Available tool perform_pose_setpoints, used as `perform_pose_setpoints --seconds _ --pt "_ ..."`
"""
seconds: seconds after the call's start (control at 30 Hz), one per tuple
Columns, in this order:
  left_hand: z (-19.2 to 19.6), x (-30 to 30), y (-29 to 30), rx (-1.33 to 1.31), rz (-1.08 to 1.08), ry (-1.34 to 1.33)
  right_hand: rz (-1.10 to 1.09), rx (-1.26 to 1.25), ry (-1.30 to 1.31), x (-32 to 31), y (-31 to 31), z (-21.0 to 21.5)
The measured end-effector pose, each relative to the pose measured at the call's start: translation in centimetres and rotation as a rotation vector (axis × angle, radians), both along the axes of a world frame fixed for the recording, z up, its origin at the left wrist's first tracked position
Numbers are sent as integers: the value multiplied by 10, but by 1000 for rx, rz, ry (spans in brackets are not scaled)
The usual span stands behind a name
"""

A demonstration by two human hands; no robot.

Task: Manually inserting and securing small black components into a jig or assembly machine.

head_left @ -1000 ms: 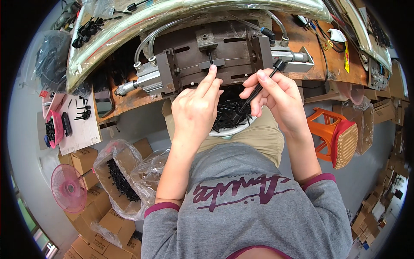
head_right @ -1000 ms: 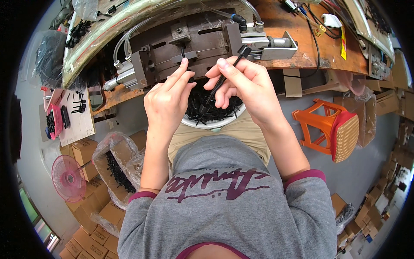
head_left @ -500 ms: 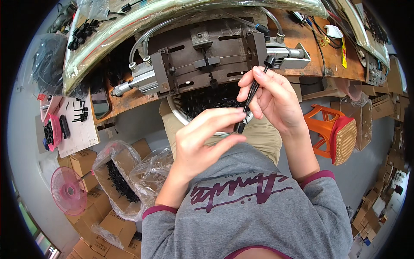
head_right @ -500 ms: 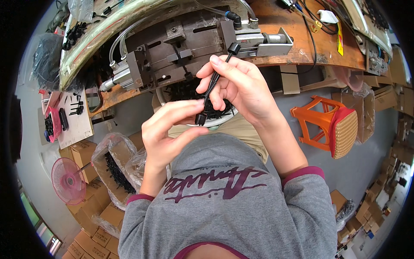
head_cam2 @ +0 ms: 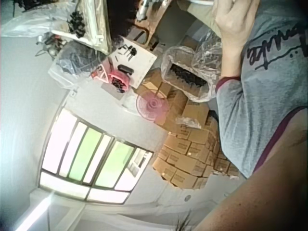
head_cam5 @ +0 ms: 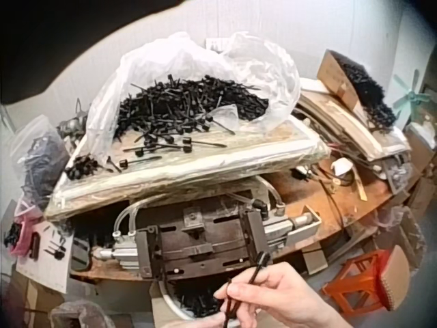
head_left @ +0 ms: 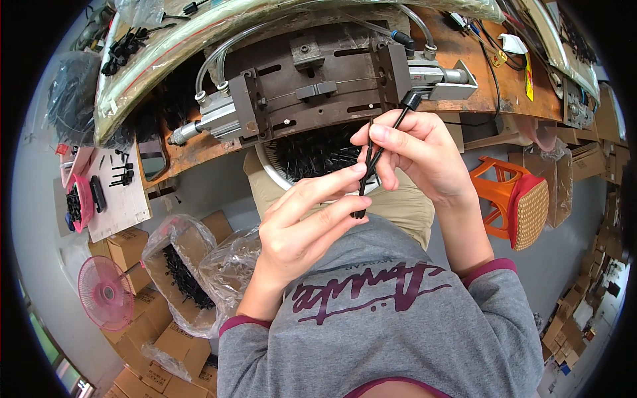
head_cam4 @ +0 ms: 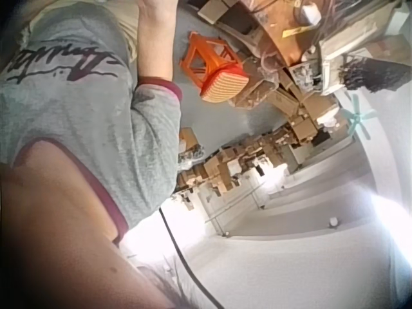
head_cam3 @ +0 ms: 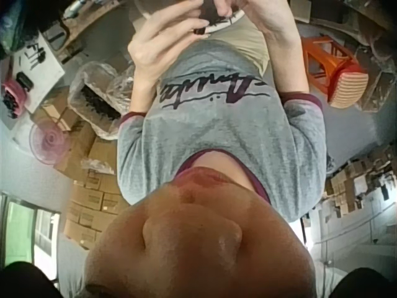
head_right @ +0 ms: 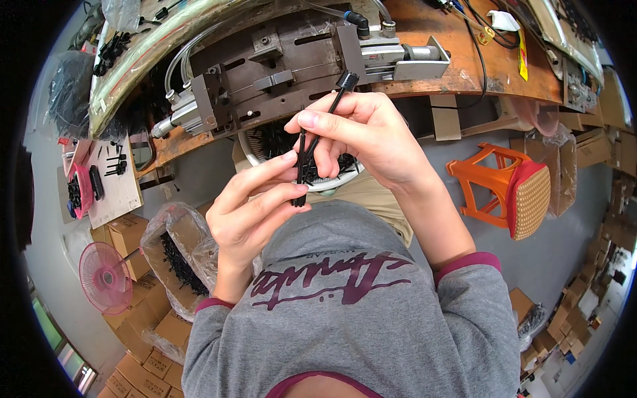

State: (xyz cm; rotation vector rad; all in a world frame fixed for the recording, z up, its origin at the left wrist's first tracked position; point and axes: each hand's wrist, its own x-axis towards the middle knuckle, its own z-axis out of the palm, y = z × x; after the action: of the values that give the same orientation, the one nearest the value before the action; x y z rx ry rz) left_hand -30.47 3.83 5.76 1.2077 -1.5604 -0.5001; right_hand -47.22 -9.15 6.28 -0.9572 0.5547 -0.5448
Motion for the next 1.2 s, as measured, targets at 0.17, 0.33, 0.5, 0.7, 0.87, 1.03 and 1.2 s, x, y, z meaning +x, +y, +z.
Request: perform_pose_setpoints --seconds 0.17,0.33,0.5,0.7,0.87,1.03,1.2 --pt "7 4 1 -57 -39 -142 -19 -99 10 -1 2 2" --pt "7 1 2 -80 -12 -114 -53 -96 -13 1 5 6" --pt "4 0 2 -113 8 -132 -63 -153 -6 3 5 8" --pt "1 0 2 -95 29 -130 -49 -157 16 6 3 6" --pt "2 4 -6 -48 85 -131 -104 -29 -84 8 4 -8" --pt "-30 19 -33 -78 296 -441 -188 -175 60 2 1 -16" --pt "-50 20 -50 -13 345 -632 -151 -179 126 -8 4 -5"
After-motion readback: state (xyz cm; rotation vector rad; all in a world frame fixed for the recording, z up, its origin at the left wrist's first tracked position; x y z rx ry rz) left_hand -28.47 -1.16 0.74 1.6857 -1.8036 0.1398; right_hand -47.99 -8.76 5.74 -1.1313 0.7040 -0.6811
